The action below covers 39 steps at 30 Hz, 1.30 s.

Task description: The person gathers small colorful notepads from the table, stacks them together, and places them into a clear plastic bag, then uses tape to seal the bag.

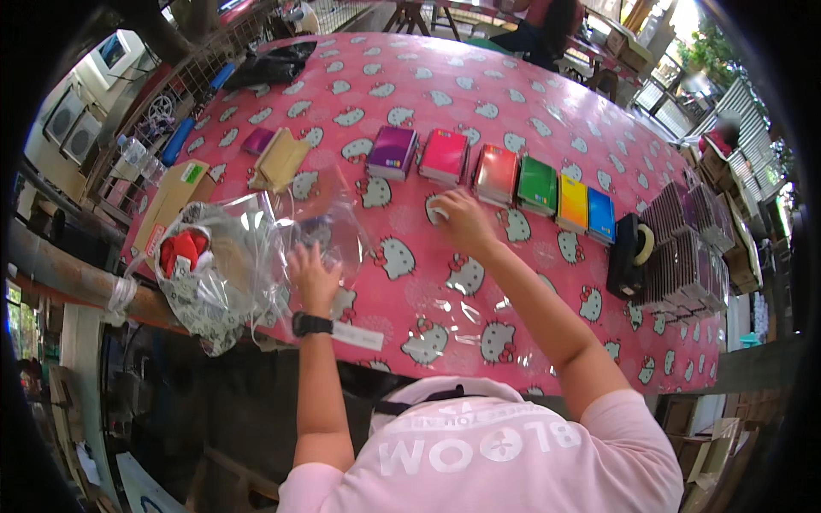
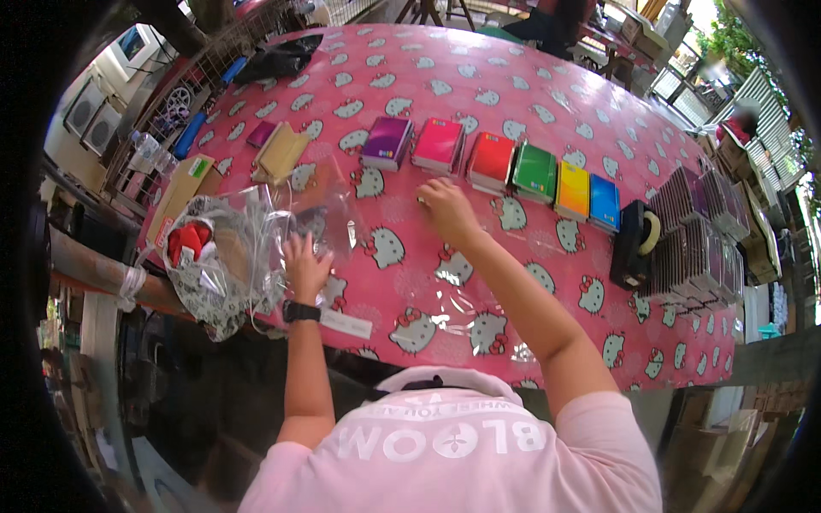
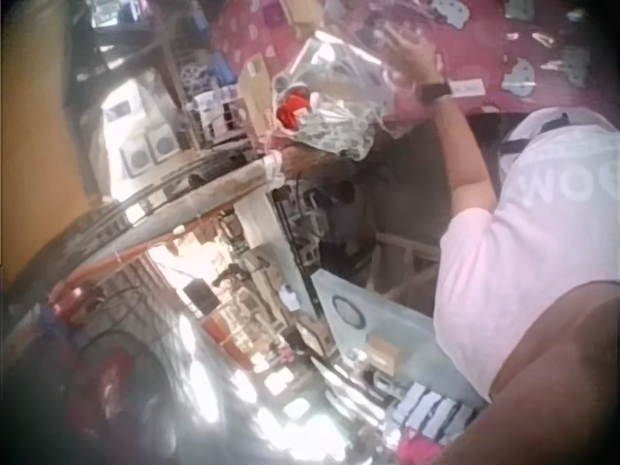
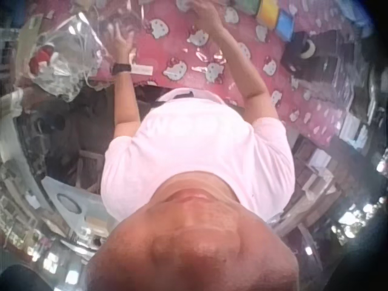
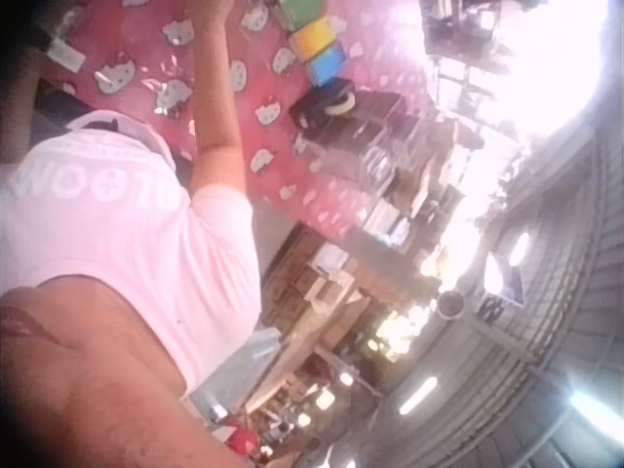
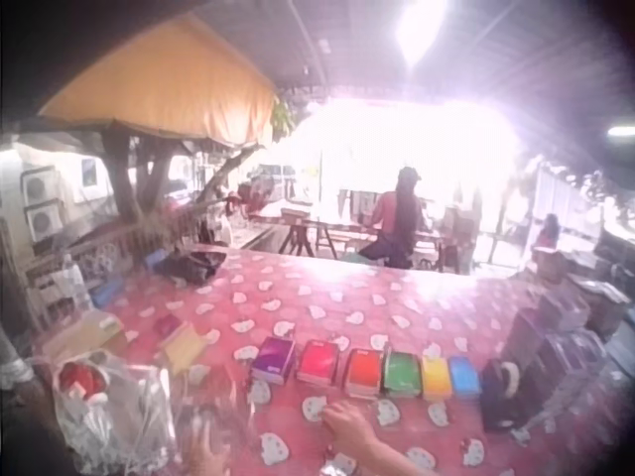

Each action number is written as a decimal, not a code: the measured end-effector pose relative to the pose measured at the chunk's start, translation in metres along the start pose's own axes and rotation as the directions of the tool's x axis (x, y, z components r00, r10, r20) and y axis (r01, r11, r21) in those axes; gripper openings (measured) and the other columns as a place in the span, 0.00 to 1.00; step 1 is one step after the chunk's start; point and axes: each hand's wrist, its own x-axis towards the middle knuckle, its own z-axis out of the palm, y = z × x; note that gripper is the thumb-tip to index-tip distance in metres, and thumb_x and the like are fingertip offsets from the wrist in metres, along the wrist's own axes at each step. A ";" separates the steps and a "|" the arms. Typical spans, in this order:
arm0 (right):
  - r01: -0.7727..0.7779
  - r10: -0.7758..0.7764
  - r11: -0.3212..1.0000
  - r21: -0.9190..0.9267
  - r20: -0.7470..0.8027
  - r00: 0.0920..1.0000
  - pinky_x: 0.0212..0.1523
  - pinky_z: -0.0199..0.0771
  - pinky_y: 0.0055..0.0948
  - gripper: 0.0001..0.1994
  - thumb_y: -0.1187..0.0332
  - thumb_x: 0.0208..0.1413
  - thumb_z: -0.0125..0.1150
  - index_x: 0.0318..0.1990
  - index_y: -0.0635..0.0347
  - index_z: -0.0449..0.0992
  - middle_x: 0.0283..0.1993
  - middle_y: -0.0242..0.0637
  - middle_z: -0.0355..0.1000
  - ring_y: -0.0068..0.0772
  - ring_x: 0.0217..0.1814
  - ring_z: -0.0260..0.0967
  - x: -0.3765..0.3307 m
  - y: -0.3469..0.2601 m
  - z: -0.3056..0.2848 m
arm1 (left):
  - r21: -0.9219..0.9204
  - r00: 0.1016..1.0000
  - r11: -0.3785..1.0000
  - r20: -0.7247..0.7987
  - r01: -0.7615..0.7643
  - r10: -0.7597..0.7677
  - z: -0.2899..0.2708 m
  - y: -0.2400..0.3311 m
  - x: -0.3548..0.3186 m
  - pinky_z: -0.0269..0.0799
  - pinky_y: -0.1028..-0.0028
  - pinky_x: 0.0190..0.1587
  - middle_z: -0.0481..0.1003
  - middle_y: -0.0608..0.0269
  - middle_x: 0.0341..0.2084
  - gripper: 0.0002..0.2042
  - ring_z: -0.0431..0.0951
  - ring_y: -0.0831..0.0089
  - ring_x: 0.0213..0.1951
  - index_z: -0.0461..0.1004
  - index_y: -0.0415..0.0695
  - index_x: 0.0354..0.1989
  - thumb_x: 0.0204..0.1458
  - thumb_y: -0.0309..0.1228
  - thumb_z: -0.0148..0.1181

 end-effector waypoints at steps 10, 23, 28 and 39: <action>-0.003 0.084 0.857 -0.516 0.133 0.988 0.47 0.68 0.36 0.18 0.69 0.51 0.48 0.51 0.57 0.66 0.50 0.43 0.65 0.44 0.52 0.62 0.126 0.032 0.132 | -0.068 0.930 0.997 -0.367 -0.035 0.007 -0.046 -0.038 0.032 0.51 0.52 0.59 0.59 0.54 0.59 0.24 0.55 0.54 0.62 0.67 0.46 0.53 0.44 0.34 0.59; -0.210 0.282 0.943 -0.260 0.280 0.918 0.43 0.65 0.47 0.20 0.47 0.49 0.56 0.41 0.50 0.77 0.43 0.39 0.69 0.40 0.52 0.61 0.125 0.039 0.023 | -0.881 0.929 0.394 0.342 0.264 0.143 -0.014 0.071 0.049 0.67 0.78 0.42 0.75 0.63 0.33 0.14 0.73 0.78 0.35 0.70 0.35 0.41 0.48 0.27 0.61; -0.136 0.390 0.836 -0.532 0.401 0.829 0.50 0.65 0.53 0.26 0.49 0.39 0.66 0.47 0.48 0.73 0.53 0.40 0.58 0.48 0.59 0.52 0.113 0.064 0.050 | -0.811 0.811 -0.114 0.544 0.574 0.213 0.018 0.100 -0.003 0.67 0.78 0.43 0.74 0.65 0.38 0.13 0.72 0.78 0.38 0.69 0.38 0.44 0.50 0.25 0.58; -0.271 0.284 0.926 0.262 -0.014 0.959 0.37 0.69 0.25 0.08 0.84 0.41 0.52 0.30 0.63 0.71 0.28 0.37 0.70 0.28 0.33 0.68 0.091 0.089 -0.044 | -0.837 0.819 -0.054 0.517 0.545 0.249 0.038 0.108 -0.016 0.64 0.78 0.45 0.72 0.66 0.37 0.11 0.70 0.79 0.39 0.67 0.38 0.45 0.53 0.25 0.54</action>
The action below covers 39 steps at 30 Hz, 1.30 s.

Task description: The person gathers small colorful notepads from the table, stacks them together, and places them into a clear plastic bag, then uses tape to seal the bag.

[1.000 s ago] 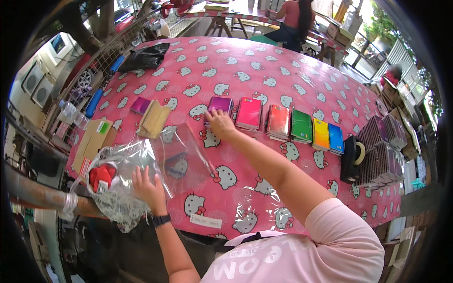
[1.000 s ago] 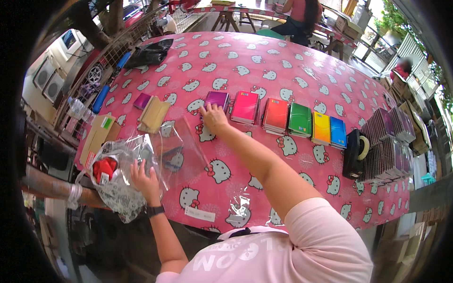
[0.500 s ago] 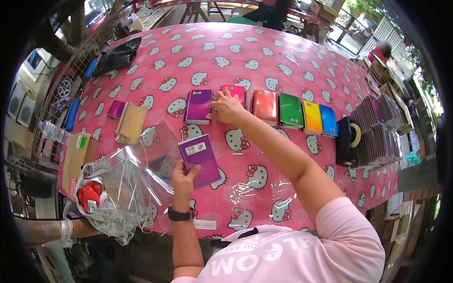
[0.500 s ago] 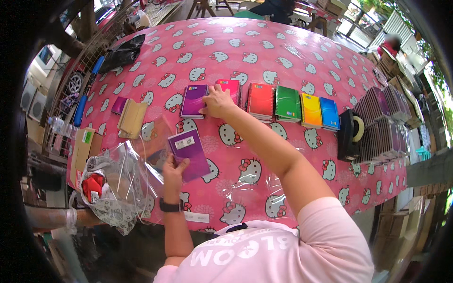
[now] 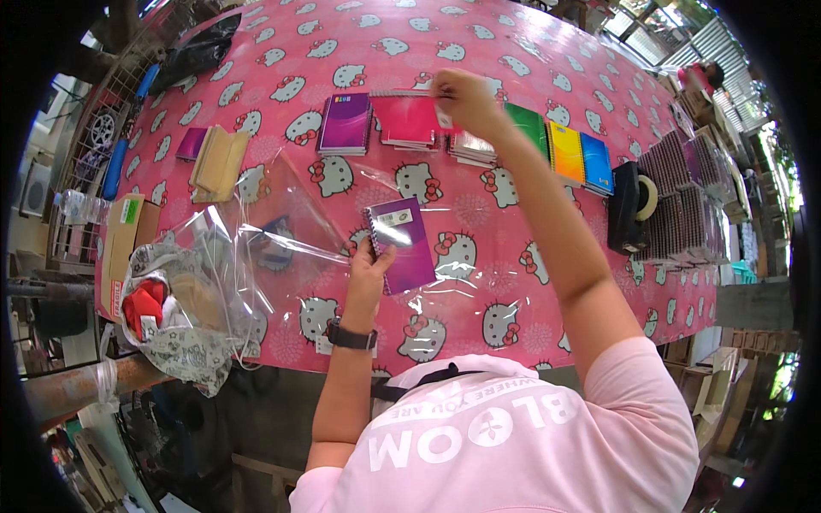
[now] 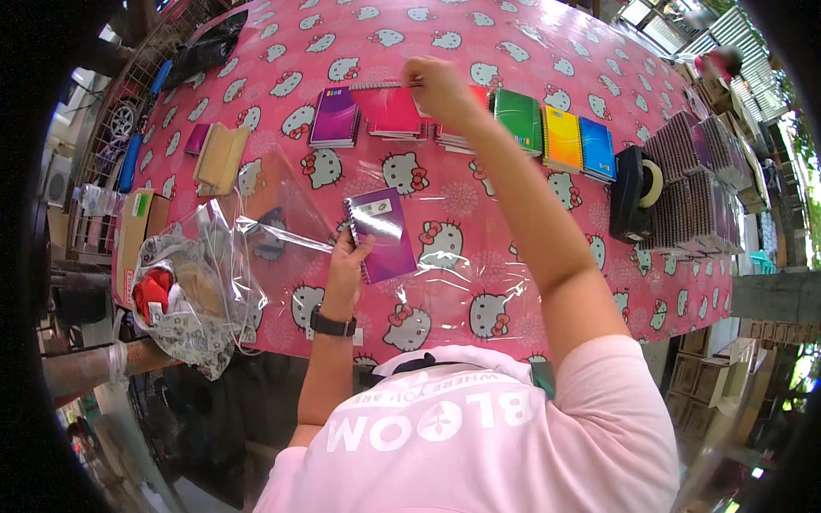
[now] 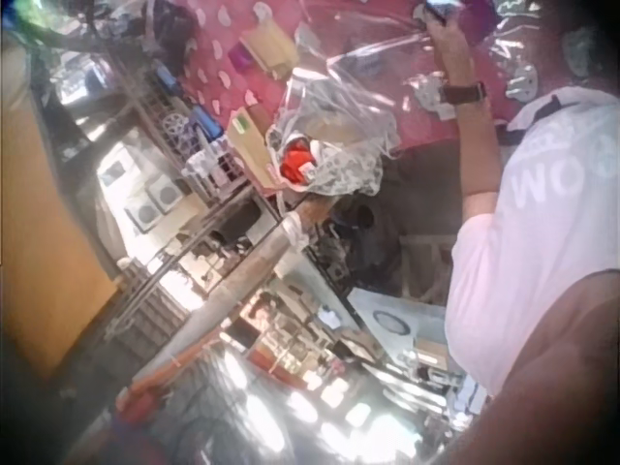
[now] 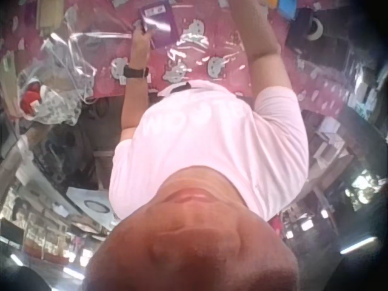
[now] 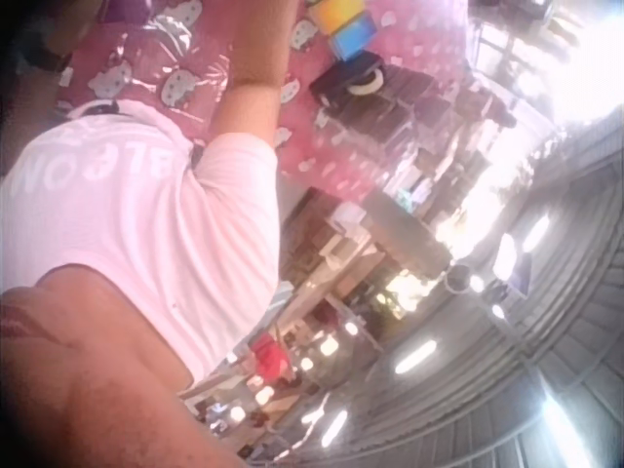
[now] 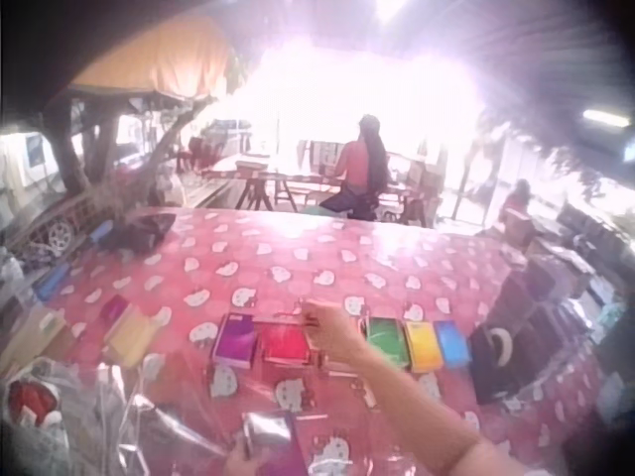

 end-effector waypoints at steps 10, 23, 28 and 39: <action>-0.177 0.056 0.982 0.067 0.787 0.614 0.38 0.70 0.27 0.10 0.81 0.34 0.61 0.29 0.62 0.75 0.29 0.36 0.73 0.28 0.33 0.71 -0.126 -0.013 -0.036 | 0.370 0.915 0.923 0.328 0.103 -0.233 0.061 -0.042 0.010 0.67 0.78 0.36 0.72 0.69 0.31 0.15 0.70 0.82 0.31 0.67 0.39 0.44 0.49 0.31 0.59; 0.014 0.293 0.708 -0.706 0.313 0.903 0.46 0.68 0.50 0.23 0.53 0.42 0.64 0.48 0.44 0.70 0.52 0.41 0.59 0.49 0.56 0.57 -0.057 0.042 0.011 | 0.665 0.978 0.746 0.136 0.026 -0.155 0.085 -0.047 0.000 0.71 0.74 0.38 0.76 0.60 0.31 0.16 0.75 0.75 0.32 0.70 0.36 0.40 0.41 0.26 0.61; -0.130 0.088 0.750 -0.648 -0.097 0.991 0.39 0.72 0.44 0.18 0.61 0.42 0.65 0.41 0.56 0.70 0.46 0.44 0.64 0.48 0.42 0.68 -0.055 0.074 0.004 | 0.616 0.983 0.785 0.172 -0.062 -0.058 0.086 -0.067 0.006 0.72 0.71 0.34 0.76 0.56 0.27 0.17 0.77 0.70 0.29 0.70 0.37 0.37 0.38 0.30 0.64; -0.320 0.695 0.310 0.895 0.016 0.719 0.29 0.67 0.19 0.13 0.76 0.45 0.63 0.37 0.61 0.66 0.30 0.30 0.67 0.18 0.31 0.66 -0.254 -0.014 -0.058 | 0.667 0.985 0.745 0.132 -0.003 -0.115 0.077 -0.060 0.010 0.70 0.73 0.34 0.75 0.61 0.27 0.15 0.74 0.74 0.29 0.71 0.38 0.36 0.39 0.29 0.62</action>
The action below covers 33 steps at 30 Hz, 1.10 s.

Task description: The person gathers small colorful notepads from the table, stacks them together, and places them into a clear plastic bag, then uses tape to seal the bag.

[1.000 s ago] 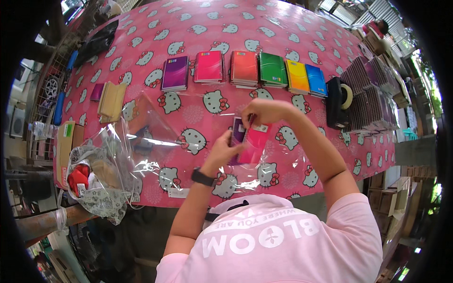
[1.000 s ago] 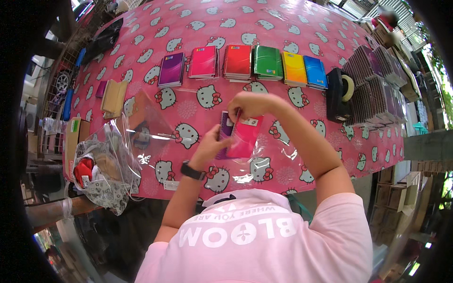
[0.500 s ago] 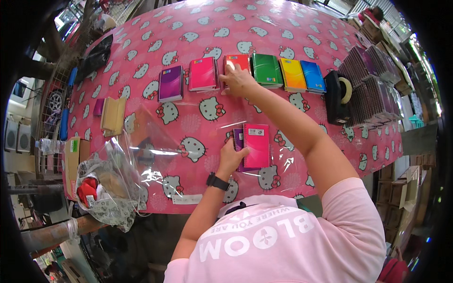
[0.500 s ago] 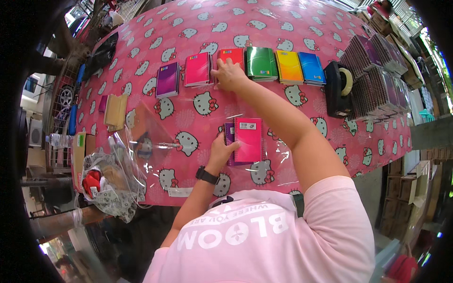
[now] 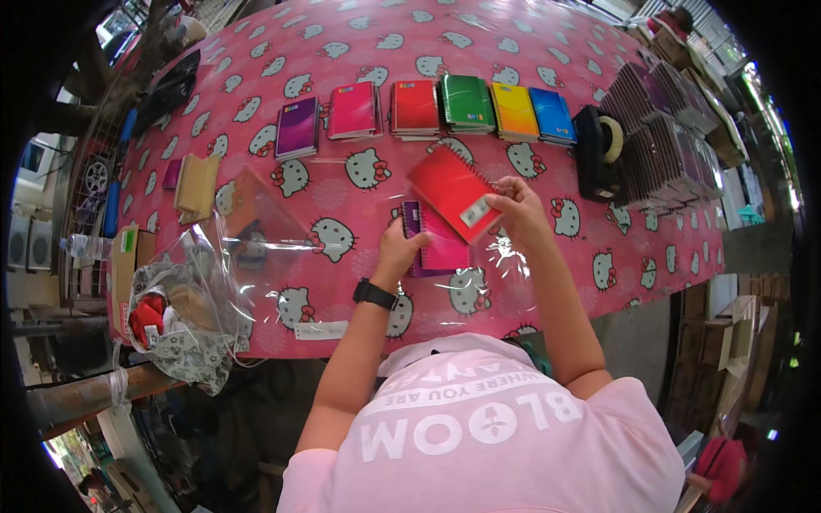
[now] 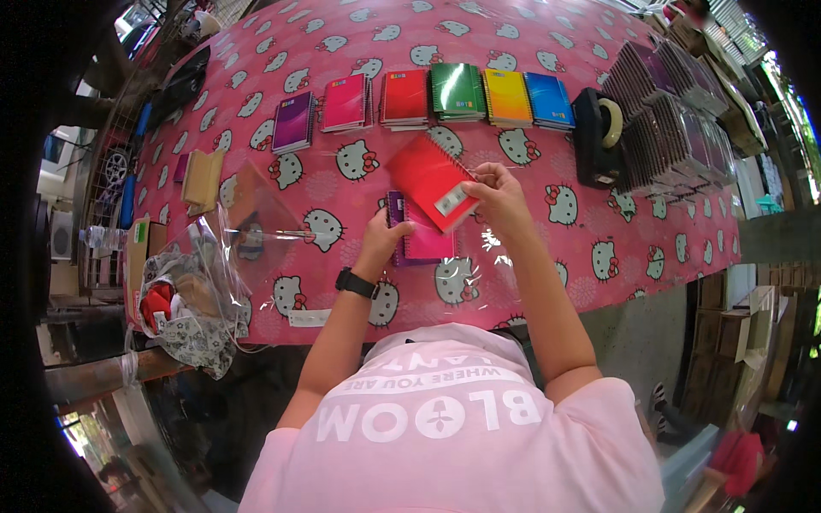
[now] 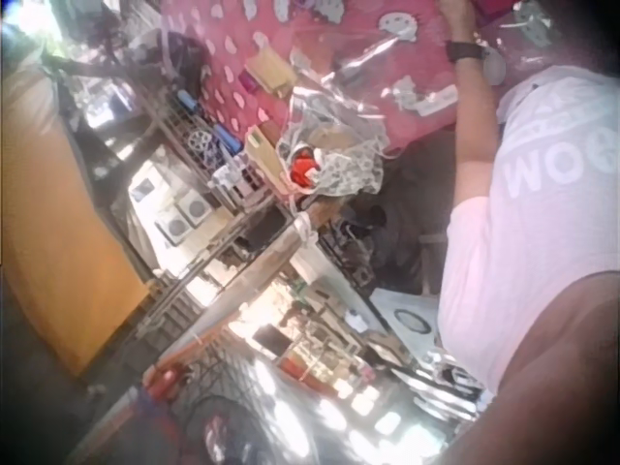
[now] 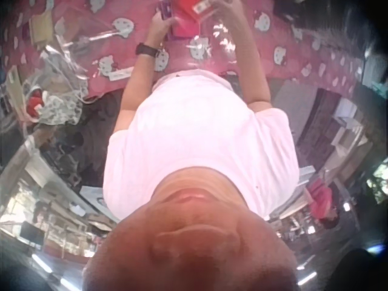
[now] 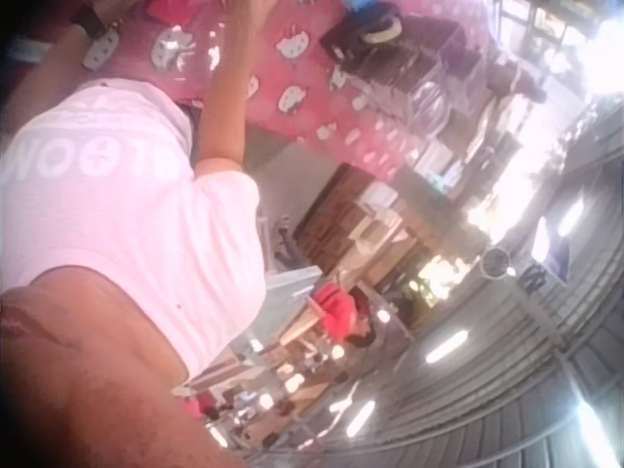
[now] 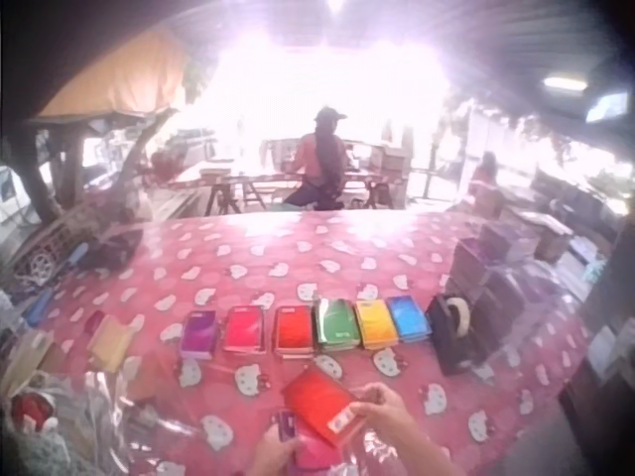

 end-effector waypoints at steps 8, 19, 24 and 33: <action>0.487 0.179 0.603 -0.632 0.702 0.689 0.36 0.68 0.25 0.16 0.79 0.37 0.63 0.39 0.62 0.73 0.34 0.31 0.69 0.24 0.36 0.67 0.039 -0.023 -0.004 | -0.351 0.992 0.930 0.097 0.111 -0.082 0.007 0.002 0.005 0.68 0.77 0.32 0.73 0.66 0.25 0.14 0.71 0.80 0.27 0.71 0.38 0.36 0.44 0.34 0.61; 0.374 -0.429 -0.121 -0.919 0.388 0.816 0.47 0.65 0.42 0.19 0.67 0.40 0.63 0.44 0.54 0.71 0.45 0.40 0.68 0.44 0.49 0.64 0.140 -0.007 0.005 | -0.045 0.997 0.996 0.004 -0.080 0.080 0.008 0.001 -0.002 0.69 0.73 0.35 0.76 0.62 0.28 0.19 0.74 0.75 0.30 0.71 0.38 0.38 0.39 0.36 0.66; 0.174 -0.470 -0.470 -0.866 0.412 0.781 0.41 0.65 0.38 0.12 0.68 0.49 0.51 0.43 0.50 0.69 0.43 0.37 0.66 0.37 0.47 0.66 0.164 0.020 -0.017 | -0.025 0.992 0.993 -0.061 -0.111 0.110 0.010 -0.005 -0.005 0.70 0.71 0.37 0.76 0.59 0.29 0.21 0.75 0.72 0.31 0.71 0.38 0.40 0.40 0.37 0.65; 0.459 -0.432 -0.304 -0.835 0.550 0.714 0.43 0.69 0.34 0.08 0.72 0.48 0.50 0.36 0.54 0.71 0.36 0.35 0.71 0.37 0.43 0.69 0.170 0.003 -0.043 | -0.069 0.994 0.993 -0.065 -0.094 0.090 0.009 -0.009 -0.004 0.70 0.73 0.37 0.76 0.60 0.29 0.21 0.74 0.74 0.31 0.70 0.38 0.40 0.39 0.37 0.65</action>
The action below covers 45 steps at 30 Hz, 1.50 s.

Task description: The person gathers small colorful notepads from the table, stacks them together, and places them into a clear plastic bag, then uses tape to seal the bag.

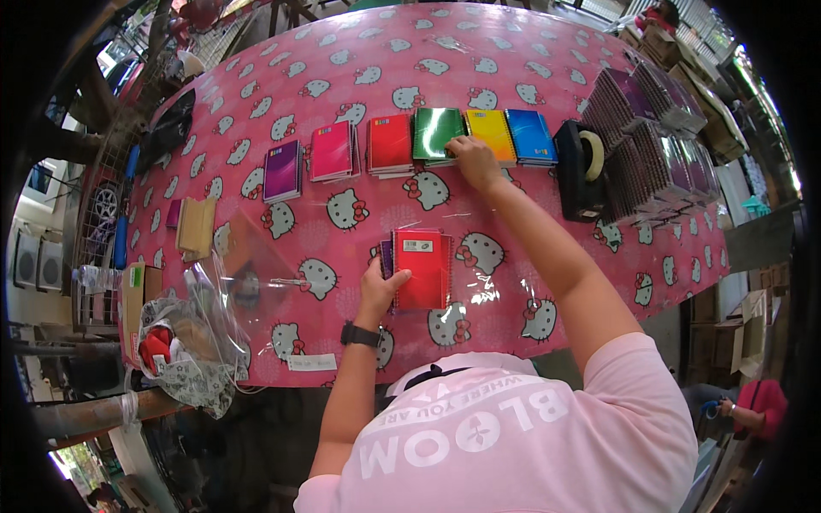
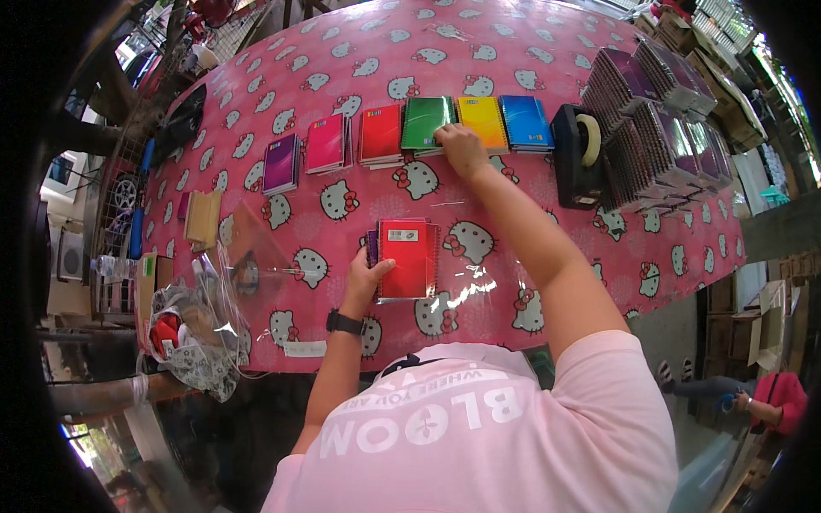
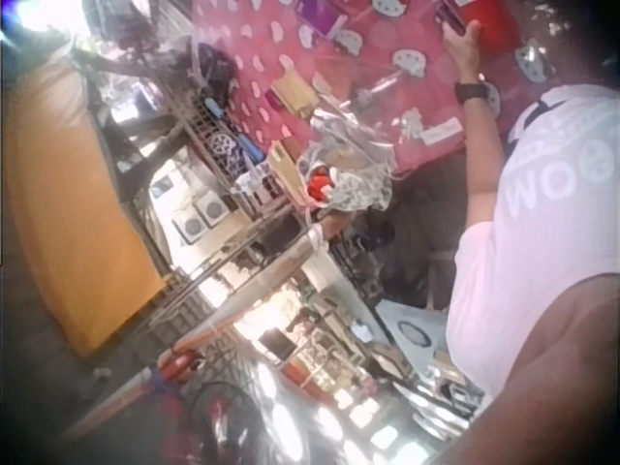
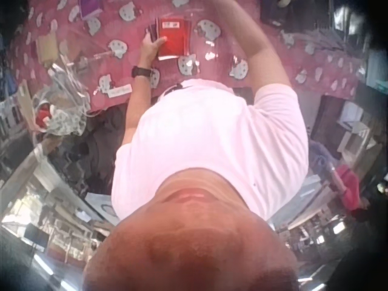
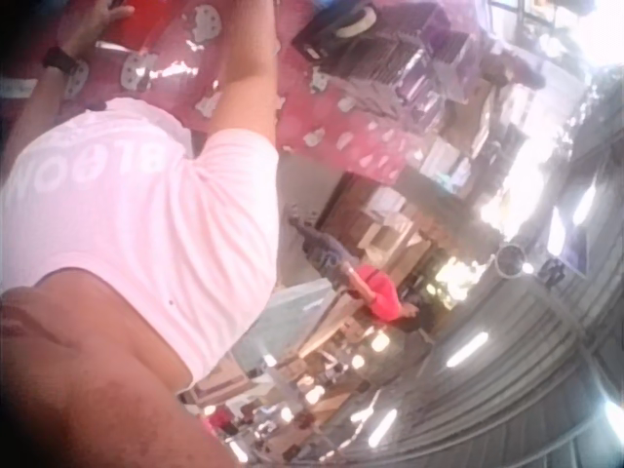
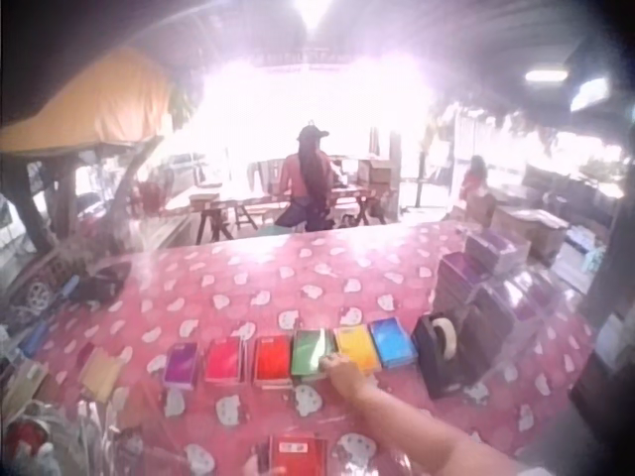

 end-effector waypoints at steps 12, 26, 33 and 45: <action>0.176 -0.191 0.974 0.143 0.094 0.977 0.42 0.70 0.35 0.07 0.75 0.46 0.53 0.33 0.55 0.73 0.34 0.36 0.72 0.39 0.41 0.70 0.008 0.003 -0.014 | -0.068 0.998 0.997 0.053 0.046 -0.042 0.000 0.012 -0.001 0.70 0.75 0.37 0.76 0.61 0.30 0.16 0.75 0.76 0.31 0.71 0.38 0.39 0.42 0.32 0.63; 0.405 -0.600 0.740 0.538 0.254 0.758 0.47 0.67 0.37 0.12 0.75 0.45 0.56 0.40 0.61 0.75 0.42 0.34 0.73 0.35 0.46 0.67 0.027 -0.051 -0.146 | -0.142 0.994 0.984 0.030 0.109 -0.106 -0.002 -0.005 0.008 0.69 0.74 0.34 0.75 0.64 0.30 0.23 0.73 0.77 0.30 0.72 0.39 0.39 0.50 0.50 0.54; 0.701 -0.800 0.597 0.389 0.231 0.553 0.51 0.62 0.39 0.08 0.67 0.42 0.59 0.33 0.54 0.76 0.45 0.29 0.67 0.32 0.55 0.57 -0.080 -0.133 -0.080 | -0.358 0.942 0.872 0.125 0.334 -0.310 -0.005 0.000 0.019 0.68 0.75 0.31 0.74 0.64 0.24 0.33 0.72 0.77 0.27 0.73 0.38 0.39 0.51 0.62 0.42; -0.217 0.219 0.976 0.036 -0.236 0.947 0.56 0.55 0.45 0.16 0.70 0.47 0.59 0.46 0.54 0.69 0.49 0.35 0.68 0.36 0.55 0.61 -0.041 -0.005 -0.038 | 0.523 0.969 0.827 -0.226 0.207 -0.100 0.036 0.049 -0.010 0.69 0.65 0.46 0.70 0.43 0.44 0.48 0.73 0.56 0.45 0.56 0.33 0.54 0.27 0.52 0.72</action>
